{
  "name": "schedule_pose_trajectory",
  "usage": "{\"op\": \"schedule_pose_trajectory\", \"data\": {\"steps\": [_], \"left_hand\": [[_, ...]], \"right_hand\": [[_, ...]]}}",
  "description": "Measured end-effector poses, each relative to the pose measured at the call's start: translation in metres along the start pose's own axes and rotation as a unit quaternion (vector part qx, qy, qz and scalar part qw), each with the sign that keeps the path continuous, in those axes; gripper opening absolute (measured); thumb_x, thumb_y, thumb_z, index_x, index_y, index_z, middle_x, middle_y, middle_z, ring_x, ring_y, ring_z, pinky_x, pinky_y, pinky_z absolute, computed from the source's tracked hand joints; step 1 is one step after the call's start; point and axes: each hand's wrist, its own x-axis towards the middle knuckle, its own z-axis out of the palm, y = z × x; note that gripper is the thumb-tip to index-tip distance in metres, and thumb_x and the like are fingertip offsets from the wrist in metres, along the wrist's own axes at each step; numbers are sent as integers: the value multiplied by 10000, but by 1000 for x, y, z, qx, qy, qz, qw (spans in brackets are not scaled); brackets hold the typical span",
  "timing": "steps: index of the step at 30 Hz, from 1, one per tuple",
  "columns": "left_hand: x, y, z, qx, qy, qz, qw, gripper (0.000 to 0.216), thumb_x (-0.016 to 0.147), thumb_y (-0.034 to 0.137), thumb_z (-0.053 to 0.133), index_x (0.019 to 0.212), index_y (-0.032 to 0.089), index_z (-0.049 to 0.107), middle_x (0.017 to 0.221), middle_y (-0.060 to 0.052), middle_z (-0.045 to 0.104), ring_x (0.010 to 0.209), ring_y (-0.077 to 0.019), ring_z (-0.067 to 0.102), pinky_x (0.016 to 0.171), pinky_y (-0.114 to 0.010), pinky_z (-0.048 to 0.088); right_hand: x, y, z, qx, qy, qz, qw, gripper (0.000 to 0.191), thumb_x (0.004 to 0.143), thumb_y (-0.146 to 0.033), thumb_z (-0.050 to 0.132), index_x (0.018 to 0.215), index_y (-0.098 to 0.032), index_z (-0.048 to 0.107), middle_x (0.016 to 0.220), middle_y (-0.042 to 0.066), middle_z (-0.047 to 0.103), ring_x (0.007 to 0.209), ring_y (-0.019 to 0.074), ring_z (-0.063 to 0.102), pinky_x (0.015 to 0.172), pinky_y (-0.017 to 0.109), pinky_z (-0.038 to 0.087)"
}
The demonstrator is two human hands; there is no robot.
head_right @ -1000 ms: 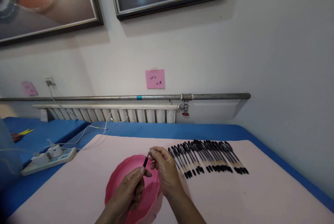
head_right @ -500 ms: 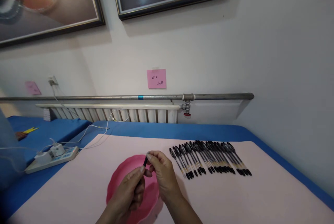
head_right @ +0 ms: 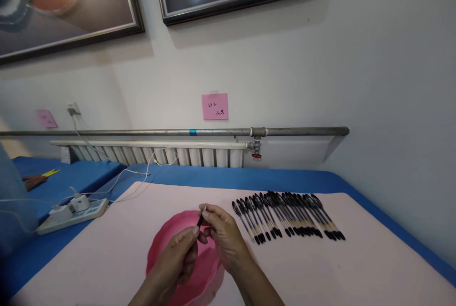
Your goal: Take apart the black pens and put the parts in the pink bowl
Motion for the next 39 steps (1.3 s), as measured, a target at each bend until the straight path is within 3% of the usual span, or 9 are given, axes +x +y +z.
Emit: {"op": "schedule_pose_trajectory", "data": {"steps": [7,11,13,19,24,29,35,39], "left_hand": [[3,-5,3,13,5,10,1000,547,635,694,563,816,178,547,407,133,283,331,-26,119,344,-191,55],[3,-4,5,-2,12,-8,1000,531,638,690,563,800,185,539,413,129,302,330,-23,120,351,-192,47],[2,-4,4,-8,14,-10,1000,527,646,682,565,814,183,548,413,129,301,330,-24,121,355,-193,40],[2,-5,4,5,11,-1,1000,505,665,656,571,828,178,558,412,126,304,342,-32,142,352,-187,68],[4,-6,4,9,13,-11,1000,532,666,682,535,846,182,558,419,125,299,343,-35,120,354,-195,61],[5,-8,1,76,37,23,996,461,710,625,544,816,177,575,403,114,294,357,-52,166,363,-196,96],[6,-7,-2,58,30,16,998,453,739,627,504,819,186,572,405,121,266,349,-54,137,360,-205,86],[5,-4,-4,101,33,30,994,434,741,603,520,805,178,575,394,113,294,351,-60,188,358,-203,116]], "right_hand": [[2,2,-4,-9,17,-2,1000,250,631,-355,769,625,-158,615,500,-40,530,437,83,434,431,222,311],[-1,-1,-1,-8,8,2,1000,314,683,-441,703,802,-151,682,673,24,618,521,114,498,448,236,338],[-1,-2,-1,-17,10,-2,1000,346,663,-443,714,831,-141,698,652,22,607,528,121,492,455,244,345],[2,2,-6,-59,44,-30,997,263,619,-377,773,581,-165,622,523,-37,523,480,90,415,443,223,316],[0,2,-3,-73,11,-16,997,330,670,-466,703,772,-153,684,642,5,589,508,114,470,445,240,339],[1,4,-7,-110,38,-31,993,289,645,-394,754,555,-167,598,522,-44,503,495,95,440,478,234,350],[3,5,-8,-117,22,-32,992,314,676,-469,695,754,-164,683,649,2,600,539,124,483,501,262,377],[3,6,-8,-134,42,-47,989,253,659,-390,739,599,-171,627,557,-41,527,522,94,433,526,240,353]]}}
